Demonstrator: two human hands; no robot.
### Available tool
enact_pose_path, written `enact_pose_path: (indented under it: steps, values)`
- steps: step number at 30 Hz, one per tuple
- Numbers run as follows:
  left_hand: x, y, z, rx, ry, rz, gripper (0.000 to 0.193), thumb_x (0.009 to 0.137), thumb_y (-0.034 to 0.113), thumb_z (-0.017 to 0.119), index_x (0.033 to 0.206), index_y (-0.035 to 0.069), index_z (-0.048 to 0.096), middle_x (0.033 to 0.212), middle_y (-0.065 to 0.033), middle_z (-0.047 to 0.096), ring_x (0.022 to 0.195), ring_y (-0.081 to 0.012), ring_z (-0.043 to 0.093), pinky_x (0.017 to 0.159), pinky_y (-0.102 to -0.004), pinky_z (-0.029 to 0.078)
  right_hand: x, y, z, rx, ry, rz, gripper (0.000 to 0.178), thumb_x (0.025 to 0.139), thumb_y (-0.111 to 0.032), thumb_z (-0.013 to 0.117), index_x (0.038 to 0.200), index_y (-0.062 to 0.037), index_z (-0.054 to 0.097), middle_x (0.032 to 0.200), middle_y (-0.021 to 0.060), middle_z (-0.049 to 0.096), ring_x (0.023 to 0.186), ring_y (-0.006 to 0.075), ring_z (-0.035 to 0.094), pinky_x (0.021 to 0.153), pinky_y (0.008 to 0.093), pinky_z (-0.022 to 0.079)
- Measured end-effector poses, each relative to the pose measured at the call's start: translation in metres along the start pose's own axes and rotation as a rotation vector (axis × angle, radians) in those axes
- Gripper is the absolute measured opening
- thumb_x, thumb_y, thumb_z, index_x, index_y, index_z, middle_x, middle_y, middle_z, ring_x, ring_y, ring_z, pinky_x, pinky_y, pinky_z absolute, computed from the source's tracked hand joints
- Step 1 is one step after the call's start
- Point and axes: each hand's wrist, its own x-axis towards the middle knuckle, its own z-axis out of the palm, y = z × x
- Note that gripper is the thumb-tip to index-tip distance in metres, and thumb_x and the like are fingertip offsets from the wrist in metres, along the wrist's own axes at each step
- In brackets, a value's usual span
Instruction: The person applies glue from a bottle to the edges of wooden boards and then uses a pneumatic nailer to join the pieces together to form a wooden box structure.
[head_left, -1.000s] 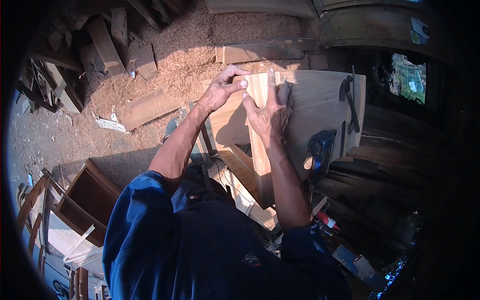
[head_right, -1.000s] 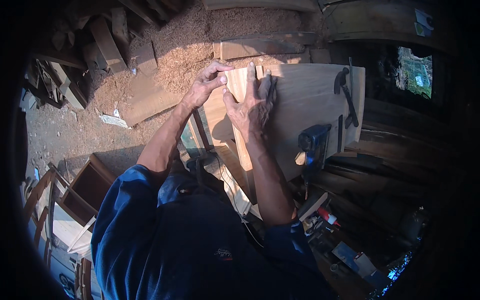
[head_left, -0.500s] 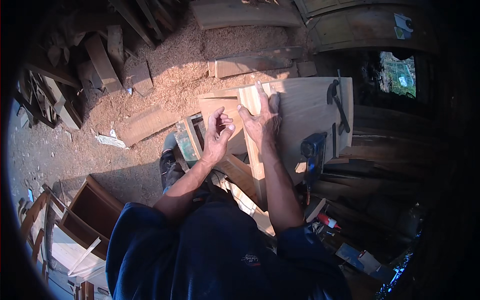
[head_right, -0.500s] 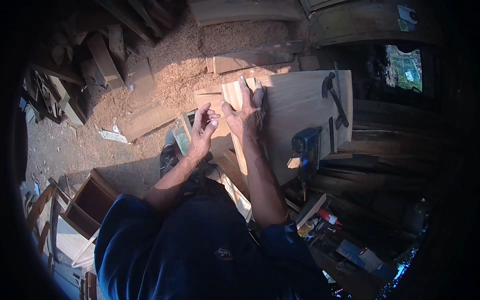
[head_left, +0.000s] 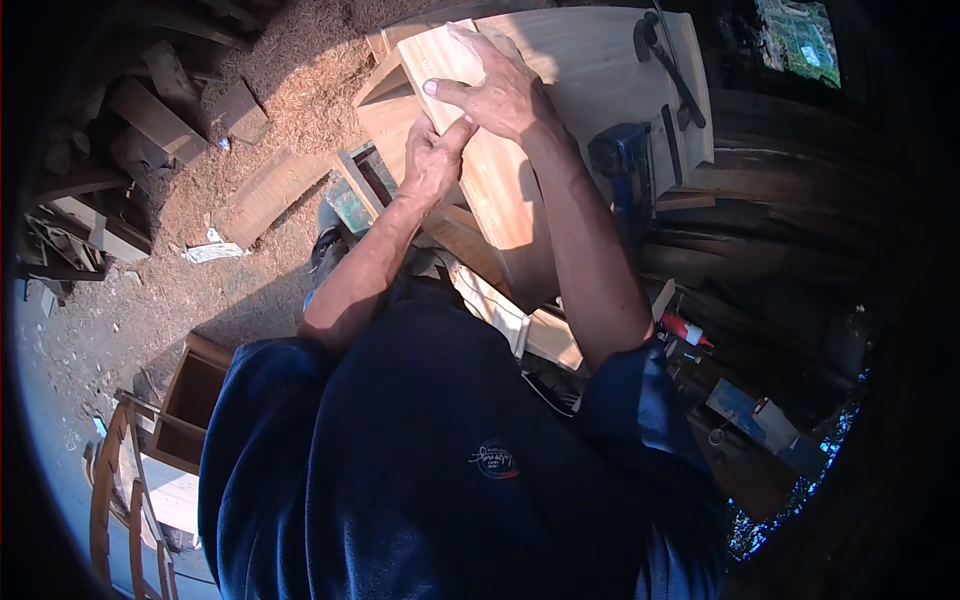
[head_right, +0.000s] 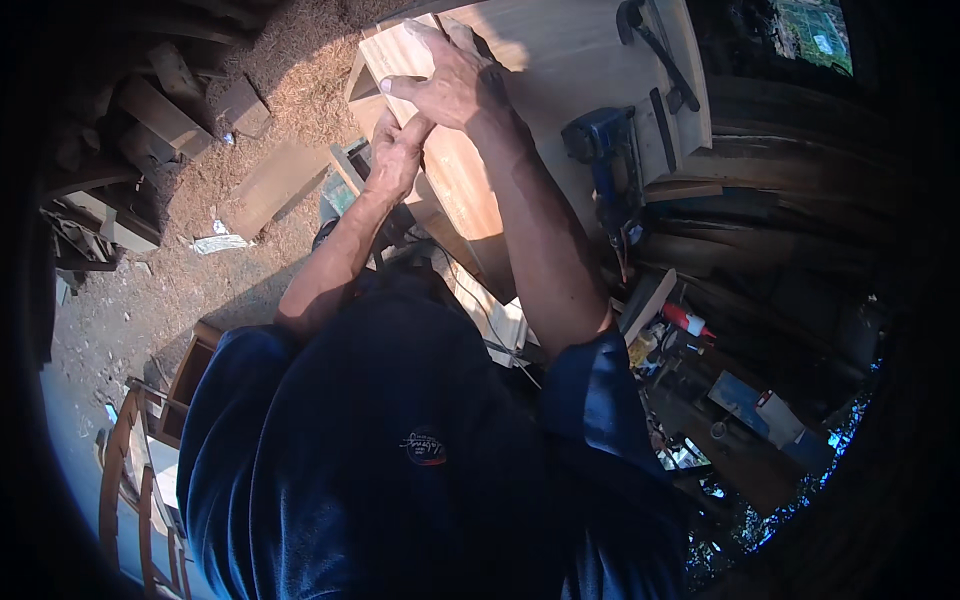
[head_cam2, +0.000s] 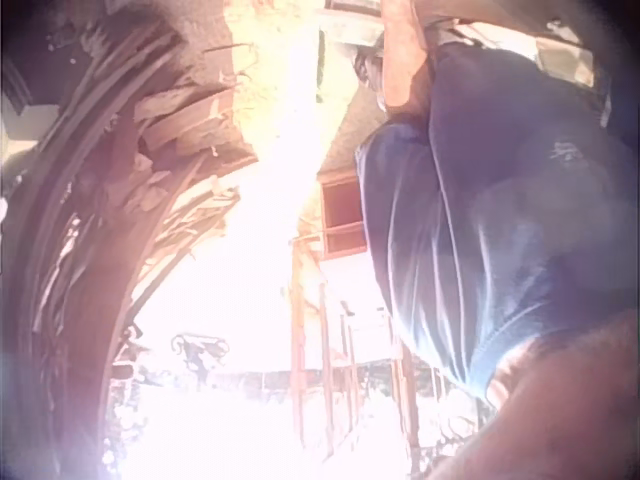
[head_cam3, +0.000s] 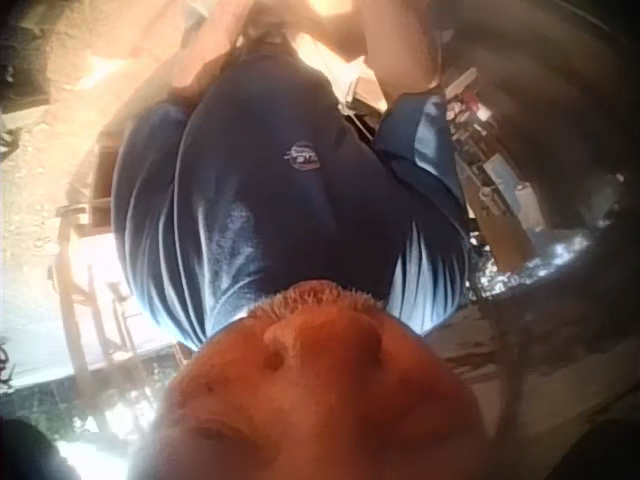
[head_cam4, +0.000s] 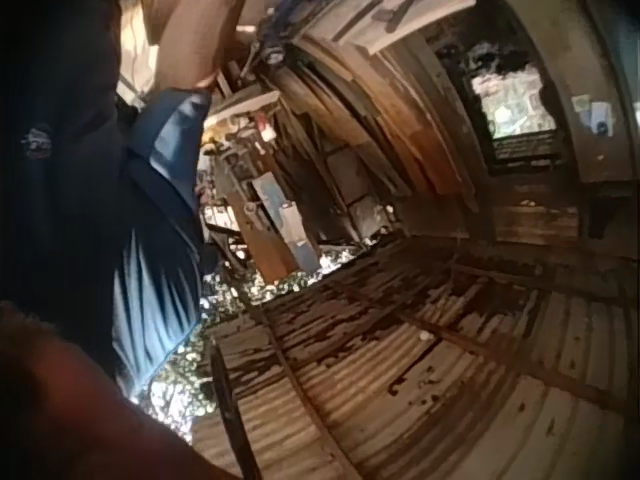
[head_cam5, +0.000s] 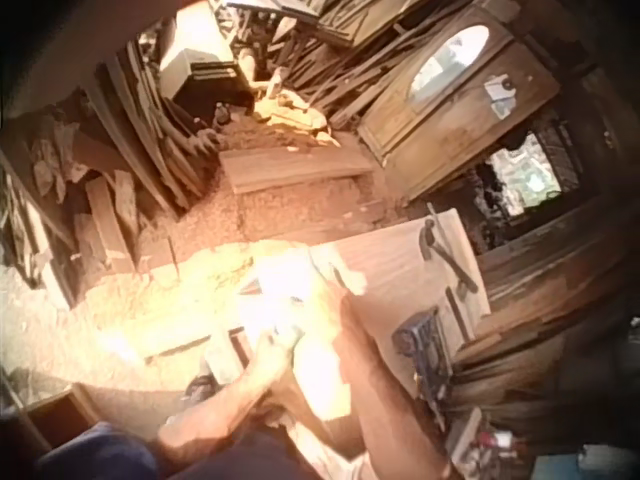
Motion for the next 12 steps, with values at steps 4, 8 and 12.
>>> enact_pose_path:
  steps: [4, 8, 12]
  values:
    - [0.001, 0.000, -0.005, 0.046, 0.012, 0.014, 0.042, 0.095, 0.021, 0.069, 0.127, -0.004, 0.057, 0.118, -0.0111, 0.068, 0.105, -0.0170, 0.065, 0.093, -0.0320, 0.052, -0.079, 0.049, -0.037, 0.088, 0.098, -0.049, 0.073, 0.086, -0.037, 0.078, 0.148, -0.0102, 0.051, 0.148, 0.0193, 0.054, 0.136, 0.0341, 0.053, 0.113, 0.0414, 0.042]
    - [-0.001, -0.005, -0.001, 0.145, 0.079, 0.100, 0.045, 0.095, 0.023, 0.069, 0.128, -0.003, 0.055, 0.118, -0.0118, 0.067, 0.107, -0.0184, 0.064, 0.098, -0.0344, 0.052, -0.199, 0.098, -0.059, 0.172, 0.201, -0.045, 0.050, 0.090, -0.018, 0.076, 0.136, -0.0049, 0.063, 0.138, 0.0192, 0.063, 0.126, 0.0312, 0.062, 0.107, 0.0394, 0.048]
    - [0.007, -0.014, -0.010, 0.287, 0.003, 0.079, 0.069, 0.103, 0.033, 0.057, 0.155, -0.005, 0.033, 0.142, -0.0202, 0.058, 0.125, -0.0273, 0.060, 0.104, -0.0359, 0.050, -0.298, 0.127, -0.047, 0.452, 0.222, 0.309, 0.040, 0.094, -0.013, 0.071, 0.134, -0.0105, 0.066, 0.138, 0.0176, 0.063, 0.125, 0.0339, 0.063, 0.109, 0.0417, 0.048]
